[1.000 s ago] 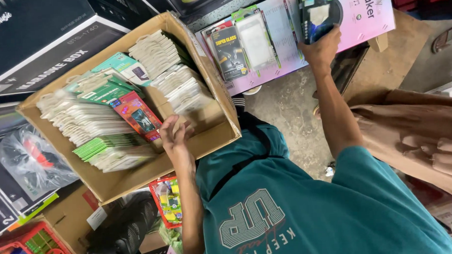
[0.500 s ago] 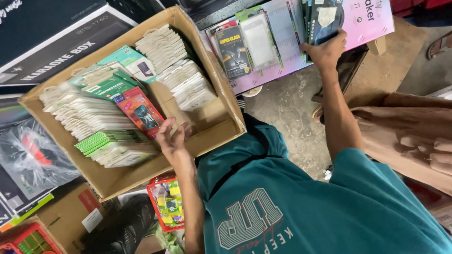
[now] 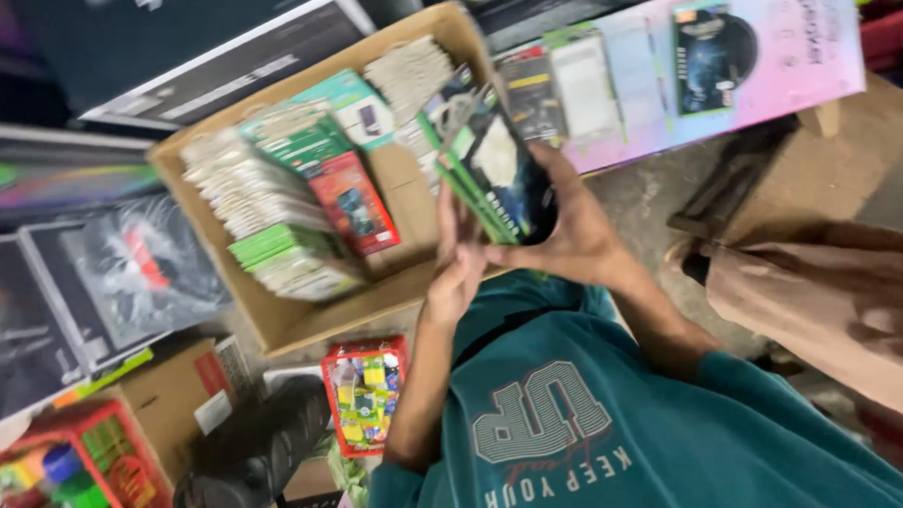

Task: The person sorts through a cardboard box filled with various small packaged items, including phone screen protectors and other electronics accessories. They pick up individual packages, turn them over, and place them into different sections of the box or onto a nearby surface.

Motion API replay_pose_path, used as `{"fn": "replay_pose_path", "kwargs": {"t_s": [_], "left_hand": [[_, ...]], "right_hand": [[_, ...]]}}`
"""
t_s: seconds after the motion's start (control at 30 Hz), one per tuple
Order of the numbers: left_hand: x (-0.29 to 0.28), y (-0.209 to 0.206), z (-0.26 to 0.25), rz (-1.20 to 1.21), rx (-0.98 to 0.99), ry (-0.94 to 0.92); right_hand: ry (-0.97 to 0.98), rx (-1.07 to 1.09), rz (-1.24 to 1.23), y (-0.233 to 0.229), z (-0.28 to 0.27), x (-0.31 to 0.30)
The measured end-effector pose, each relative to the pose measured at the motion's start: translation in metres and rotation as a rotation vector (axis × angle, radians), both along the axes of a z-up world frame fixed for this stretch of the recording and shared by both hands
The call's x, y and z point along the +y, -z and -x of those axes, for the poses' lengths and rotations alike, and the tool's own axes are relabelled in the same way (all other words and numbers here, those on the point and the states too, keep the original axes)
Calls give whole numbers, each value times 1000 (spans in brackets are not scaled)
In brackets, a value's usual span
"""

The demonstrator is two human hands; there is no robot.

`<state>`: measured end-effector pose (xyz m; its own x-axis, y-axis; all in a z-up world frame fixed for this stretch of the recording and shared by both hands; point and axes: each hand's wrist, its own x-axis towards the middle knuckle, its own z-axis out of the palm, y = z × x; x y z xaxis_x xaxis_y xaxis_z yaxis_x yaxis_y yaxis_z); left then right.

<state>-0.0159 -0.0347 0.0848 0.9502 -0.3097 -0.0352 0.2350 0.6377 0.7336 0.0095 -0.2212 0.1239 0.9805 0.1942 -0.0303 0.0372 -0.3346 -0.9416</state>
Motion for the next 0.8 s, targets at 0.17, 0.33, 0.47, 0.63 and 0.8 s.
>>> {"fn": "replay_pose_path", "kwargs": {"t_s": [0.17,0.33,0.47,0.63,0.8], "left_hand": [[37,53,20,246,178,-59],[73,55,44,268,230,-95],[99,40,57,7,180,-183],[138,44,71,-87,165,-310],[174,13,75,357,181,-359]], "right_hand": [[-109,-61,63,21,14,76],[-386,-43,53,10,18,108],[-589,54,272,-1,7,131],[-849,-189,119,-3,-23,156],[-560,337,-259,60,-58,180]]}}
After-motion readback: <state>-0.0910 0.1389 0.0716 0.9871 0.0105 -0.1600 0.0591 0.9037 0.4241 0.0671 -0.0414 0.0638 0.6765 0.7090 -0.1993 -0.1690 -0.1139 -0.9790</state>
